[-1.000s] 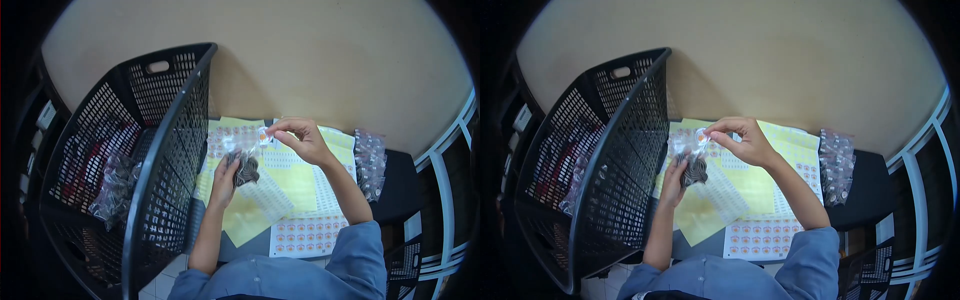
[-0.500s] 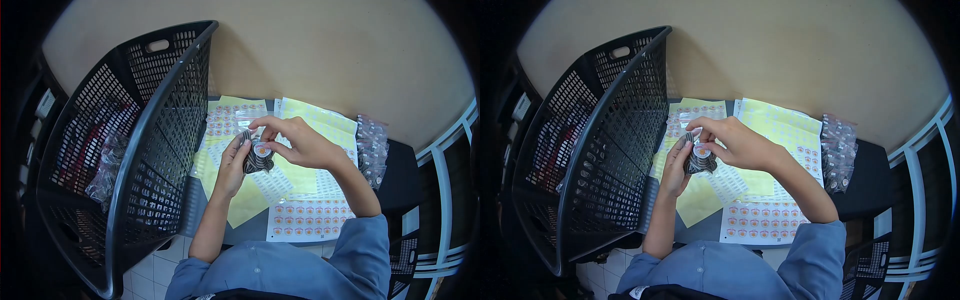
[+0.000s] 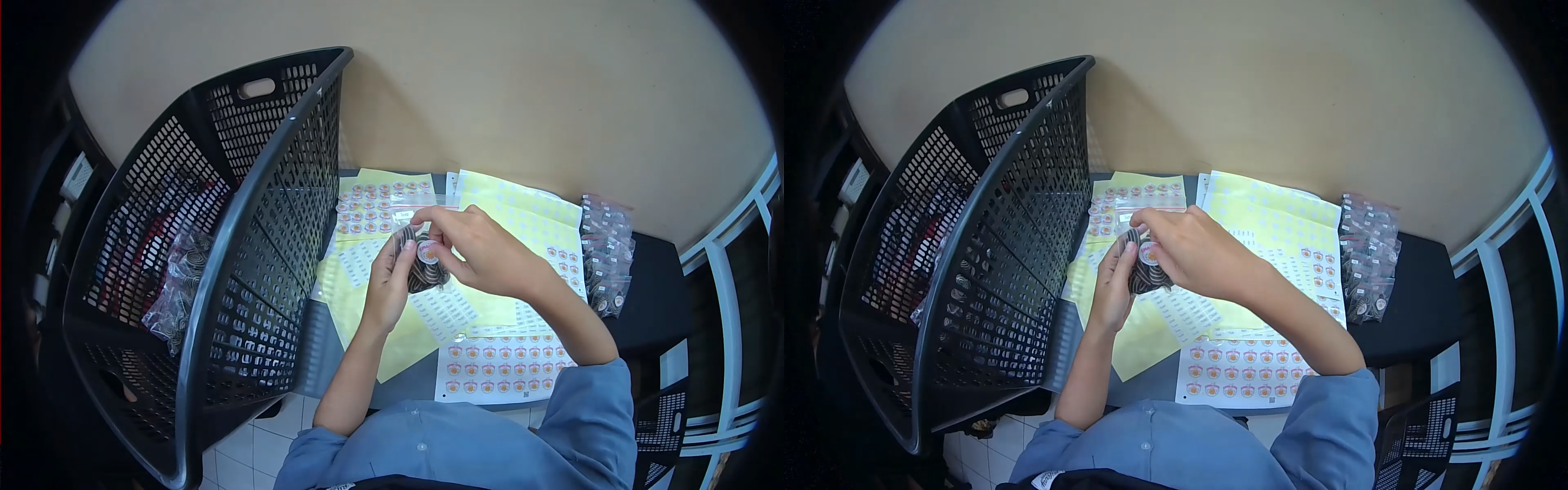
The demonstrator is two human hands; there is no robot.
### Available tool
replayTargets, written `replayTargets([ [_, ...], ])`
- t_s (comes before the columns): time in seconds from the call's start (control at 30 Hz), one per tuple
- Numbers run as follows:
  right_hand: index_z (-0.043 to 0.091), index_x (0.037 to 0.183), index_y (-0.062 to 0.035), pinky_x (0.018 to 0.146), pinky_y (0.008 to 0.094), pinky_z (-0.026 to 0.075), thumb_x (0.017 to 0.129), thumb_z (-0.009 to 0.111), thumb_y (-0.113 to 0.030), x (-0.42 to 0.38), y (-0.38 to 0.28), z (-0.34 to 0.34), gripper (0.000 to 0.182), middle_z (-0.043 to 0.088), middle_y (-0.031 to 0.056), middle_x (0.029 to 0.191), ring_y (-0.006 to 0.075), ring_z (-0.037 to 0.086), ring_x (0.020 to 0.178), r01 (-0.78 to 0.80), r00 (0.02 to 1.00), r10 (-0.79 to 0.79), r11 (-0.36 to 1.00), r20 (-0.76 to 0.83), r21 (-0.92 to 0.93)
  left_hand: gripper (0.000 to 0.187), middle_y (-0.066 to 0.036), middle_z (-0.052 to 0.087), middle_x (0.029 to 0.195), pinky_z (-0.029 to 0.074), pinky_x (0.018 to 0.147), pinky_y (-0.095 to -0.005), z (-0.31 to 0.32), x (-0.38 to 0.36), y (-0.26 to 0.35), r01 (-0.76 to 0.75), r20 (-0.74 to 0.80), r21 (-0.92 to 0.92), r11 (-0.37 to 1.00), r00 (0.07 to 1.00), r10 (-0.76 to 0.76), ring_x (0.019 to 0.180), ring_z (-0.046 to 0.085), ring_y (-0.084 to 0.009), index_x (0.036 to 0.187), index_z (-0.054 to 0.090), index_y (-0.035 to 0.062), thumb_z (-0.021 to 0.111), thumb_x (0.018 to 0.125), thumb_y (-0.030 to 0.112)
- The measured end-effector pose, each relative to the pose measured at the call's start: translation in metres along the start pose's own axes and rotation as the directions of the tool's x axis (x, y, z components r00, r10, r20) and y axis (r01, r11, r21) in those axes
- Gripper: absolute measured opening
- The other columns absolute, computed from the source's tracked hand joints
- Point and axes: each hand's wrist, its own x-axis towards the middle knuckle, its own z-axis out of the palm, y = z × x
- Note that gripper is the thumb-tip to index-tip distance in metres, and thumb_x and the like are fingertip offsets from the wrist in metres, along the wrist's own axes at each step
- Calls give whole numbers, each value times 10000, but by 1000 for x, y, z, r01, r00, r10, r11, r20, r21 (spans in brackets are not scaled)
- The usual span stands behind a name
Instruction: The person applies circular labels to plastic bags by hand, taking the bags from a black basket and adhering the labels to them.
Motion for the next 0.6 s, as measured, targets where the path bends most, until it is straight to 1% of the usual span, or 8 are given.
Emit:
replayTargets([
  [0.07, 451, 965, 11, 643, 376, 419, 710, 532, -16, -4, 0, 3, 269, 569, 154, 747, 310, 558, 704, 7, 1000, -9, 996, -21, -89, 313, -56, 532, 961, 440, 691, -208, 3, -1, 0, -15, 4, 20, 1000, 1000, 15, 803, 523, -65, 1157, 407, -8, 398, 881, 138],
  [0.13, 472, 976, -8, 686, 350, 395, 700, 556, -58, -9, 1, 6, 293, 583, 129, 816, 265, 563, 766, -10, 999, -3, 965, -51, -263, 332, -64, 531, 968, 446, 687, -210, 9, -2, 4, 10, 49, 153, 988, 999, -18, 817, 525, -70, 1164, 398, -9, 452, 853, 96],
  [0.27, 486, 1004, -30, 714, 320, 372, 700, 567, -87, -17, 0, 2, 320, 585, 108, 872, 219, 561, 810, -67, 998, 49, 896, -50, -439, 381, -71, 529, 983, 457, 709, -219, 14, -1, -1, 46, 97, 99, 994, 994, -56, 843, 530, -85, 1178, 377, -12, 494, 819, 42],
  [0.37, 481, 1029, -36, 701, 325, 373, 699, 575, -99, -26, 2, 0, 349, 586, 102, 874, 211, 560, 793, -129, 987, 83, 918, -138, -375, 417, -76, 524, 999, 462, 739, -231, 23, -1, -6, 29, 143, 88, 996, 989, -42, 882, 530, -100, 1198, 347, -16, 490, 806, 7],
  [0.47, 452, 1075, -30, 662, 303, 374, 673, 616, -125, -39, 6, 6, 445, 565, 94, 804, 196, 547, 748, -307, 934, 249, 926, -255, -218, 451, -89, 514, 1041, 453, 779, -249, 33, -1, -8, 11, 127, 48, 999, 992, -17, 927, 520, -119, 1213, 326, -17, 487, 791, -20],
  [0.53, 420, 1112, -17, 627, 270, 370, 630, 662, -142, -49, 8, 15, 553, 507, 61, 699, 154, 521, 722, -459, 715, 522, 853, -466, 251, 457, -102, 503, 1079, 441, 803, -260, 37, 0, -8, -75, 167, 10, 997, 983, 73, 956, 508, -127, 1209, 333, -18, 492, 781, -28],
  [0.57, 364, 1170, -11, 601, 250, 371, 590, 688, -111, -56, 13, 21, 672, 459, 48, 751, 141, 499, 734, -447, 658, 529, 847, -536, 288, 459, -106, 498, 1101, 425, 819, -262, 37, 0, -8, -80, 212, 56, 995, 975, 66, 971, 501, -134, 1200, 346, -21, 501, 768, -30],
  [0.6, 364, 1170, -11, 601, 250, 371, 590, 688, -111, -61, 21, 30, 672, 459, 48, 751, 141, 499, 734, -458, 648, 538, 841, -539, 288, 459, -106, 498, 1101, 425, 819, -262, 38, -1, -9, -69, 220, 52, 996, 974, 56, 971, 501, -134, 1200, 346, -21, 501, 768, -30],
])
